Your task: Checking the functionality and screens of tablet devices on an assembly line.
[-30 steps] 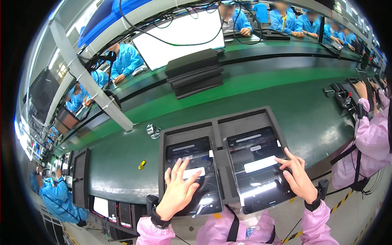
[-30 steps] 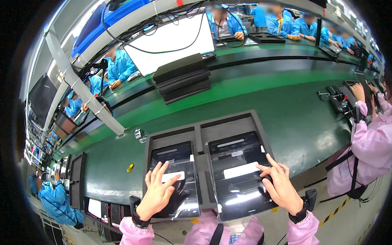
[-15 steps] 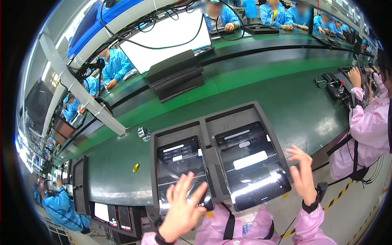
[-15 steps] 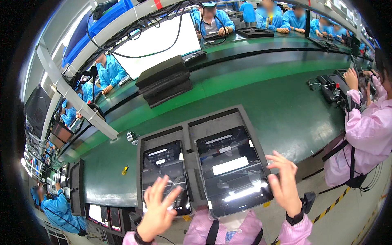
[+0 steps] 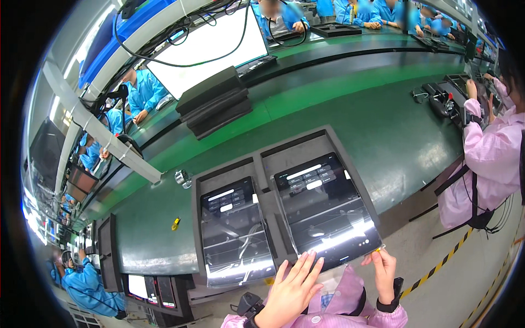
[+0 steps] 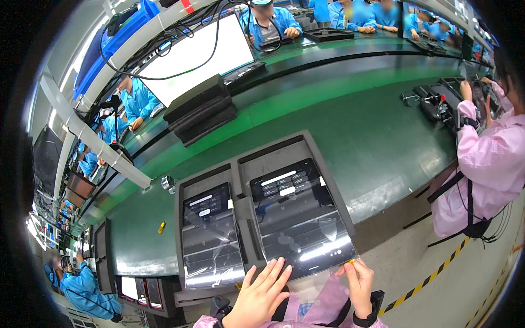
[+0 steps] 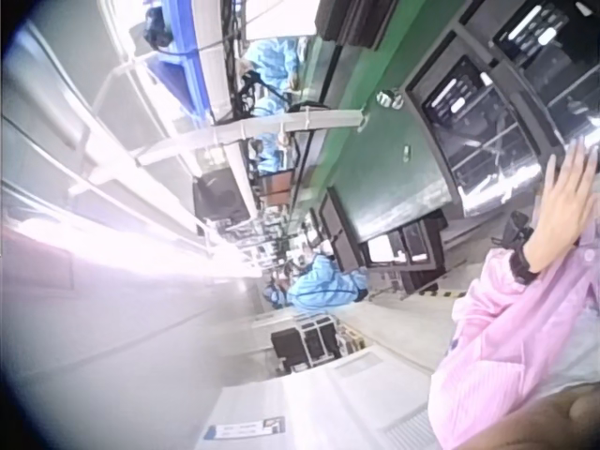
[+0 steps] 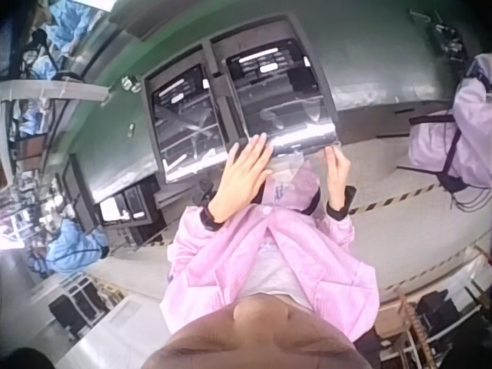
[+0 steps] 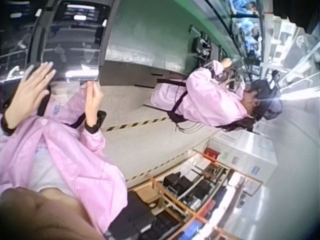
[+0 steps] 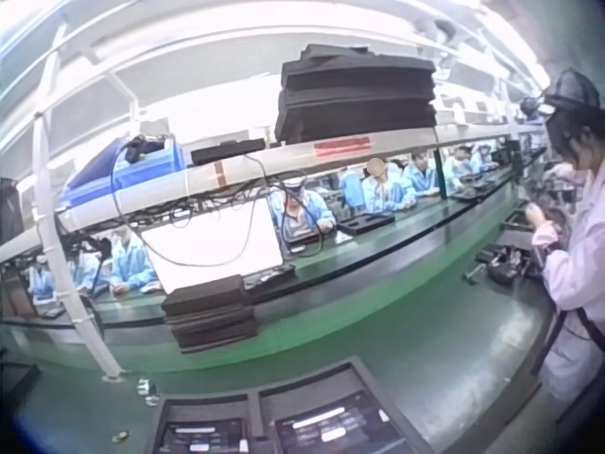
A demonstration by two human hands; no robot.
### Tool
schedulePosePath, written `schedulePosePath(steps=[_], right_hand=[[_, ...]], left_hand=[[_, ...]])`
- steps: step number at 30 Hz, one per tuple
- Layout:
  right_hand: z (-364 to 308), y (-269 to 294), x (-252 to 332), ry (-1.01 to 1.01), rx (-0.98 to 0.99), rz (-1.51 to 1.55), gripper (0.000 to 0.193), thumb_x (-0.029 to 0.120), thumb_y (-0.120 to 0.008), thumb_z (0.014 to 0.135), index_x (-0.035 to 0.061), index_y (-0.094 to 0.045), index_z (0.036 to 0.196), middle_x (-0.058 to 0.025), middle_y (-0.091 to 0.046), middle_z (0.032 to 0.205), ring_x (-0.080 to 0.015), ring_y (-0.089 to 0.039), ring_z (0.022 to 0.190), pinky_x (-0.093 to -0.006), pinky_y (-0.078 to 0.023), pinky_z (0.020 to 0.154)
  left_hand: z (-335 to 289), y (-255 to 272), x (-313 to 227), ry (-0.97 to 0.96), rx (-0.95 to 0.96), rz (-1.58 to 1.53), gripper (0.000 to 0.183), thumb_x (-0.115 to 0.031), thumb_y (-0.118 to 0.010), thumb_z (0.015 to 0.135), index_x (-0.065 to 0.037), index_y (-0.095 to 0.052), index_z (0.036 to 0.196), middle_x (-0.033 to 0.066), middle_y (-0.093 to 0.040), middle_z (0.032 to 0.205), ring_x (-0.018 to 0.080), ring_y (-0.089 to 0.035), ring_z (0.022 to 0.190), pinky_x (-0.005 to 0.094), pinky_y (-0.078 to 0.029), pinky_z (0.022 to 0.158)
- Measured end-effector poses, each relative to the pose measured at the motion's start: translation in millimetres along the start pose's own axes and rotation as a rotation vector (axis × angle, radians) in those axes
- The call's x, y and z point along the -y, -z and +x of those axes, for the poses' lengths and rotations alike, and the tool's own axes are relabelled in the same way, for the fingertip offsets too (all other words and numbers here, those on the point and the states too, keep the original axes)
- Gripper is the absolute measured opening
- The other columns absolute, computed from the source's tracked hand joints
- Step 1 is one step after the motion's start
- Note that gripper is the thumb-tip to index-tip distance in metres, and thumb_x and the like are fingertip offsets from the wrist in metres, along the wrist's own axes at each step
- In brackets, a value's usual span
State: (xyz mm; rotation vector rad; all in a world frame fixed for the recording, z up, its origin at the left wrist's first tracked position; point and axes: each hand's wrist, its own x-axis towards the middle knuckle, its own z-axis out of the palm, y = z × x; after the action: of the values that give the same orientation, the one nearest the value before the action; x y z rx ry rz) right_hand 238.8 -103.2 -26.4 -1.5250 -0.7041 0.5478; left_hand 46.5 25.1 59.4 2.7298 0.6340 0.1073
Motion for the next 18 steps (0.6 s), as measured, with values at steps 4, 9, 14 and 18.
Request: schedulePosePath(steps=[4, 9, 14, 18], right_hand=[[-21.5, 0.4, -2.0, -0.127, -0.036, 0.152, 0.033, 0.015, -0.046, 0.094, -0.0062, -0.058, 0.072, -0.01, -0.061, 0.07, -0.017, -0.06, 0.07, -0.0291, -0.045, 0.067], [-50.8, -3.3, -5.1, -0.18, 0.037, 0.096, 0.026, 0.015, -0.045, 0.095, -0.0048, -0.059, 0.086, -0.0112, -0.065, 0.079, -0.0159, -0.061, 0.07, -0.0272, -0.046, 0.067], [-53.0, -41.8, -7.1, -0.243, 0.398, 0.083, 0.022, 0.011, -0.041, 0.096, -0.0022, -0.054, 0.108, -0.0104, -0.066, 0.087, -0.018, -0.063, 0.081, -0.0285, -0.048, 0.077], [-40.0, -91.7, -5.0, -0.158, 0.638, 0.055, 0.024, 0.009, -0.04, 0.096, -0.0024, -0.051, 0.115, -0.01, -0.063, 0.088, -0.0161, -0.061, 0.085, -0.0289, -0.048, 0.079]], left_hand=[[-0.9, -1.0, -1.0, 0.007, -0.081, 0.094, 0.055, -0.037, -0.055, 0.088, -0.013, -0.042, 0.135, 0.0083, -0.043, 0.138, 0.0183, -0.041, 0.127, 0.0444, -0.03, 0.102], [-0.9, 2.1, 1.8, -0.014, -0.053, 0.041, 0.057, -0.037, -0.055, 0.087, -0.012, -0.041, 0.136, 0.0098, -0.039, 0.14, 0.0214, -0.038, 0.129, 0.0486, -0.027, 0.103], [-11.7, 16.5, 19.0, 0.028, -0.052, -0.046, 0.062, -0.033, -0.059, 0.085, -0.009, -0.037, 0.137, 0.0124, -0.034, 0.144, 0.0251, -0.034, 0.132, 0.0508, -0.021, 0.105], [-34.8, 33.6, 42.8, 0.172, -0.114, -0.017, 0.057, -0.026, -0.059, 0.086, -0.004, -0.039, 0.135, 0.0149, -0.036, 0.141, 0.0278, -0.034, 0.132, 0.0469, -0.022, 0.106]])
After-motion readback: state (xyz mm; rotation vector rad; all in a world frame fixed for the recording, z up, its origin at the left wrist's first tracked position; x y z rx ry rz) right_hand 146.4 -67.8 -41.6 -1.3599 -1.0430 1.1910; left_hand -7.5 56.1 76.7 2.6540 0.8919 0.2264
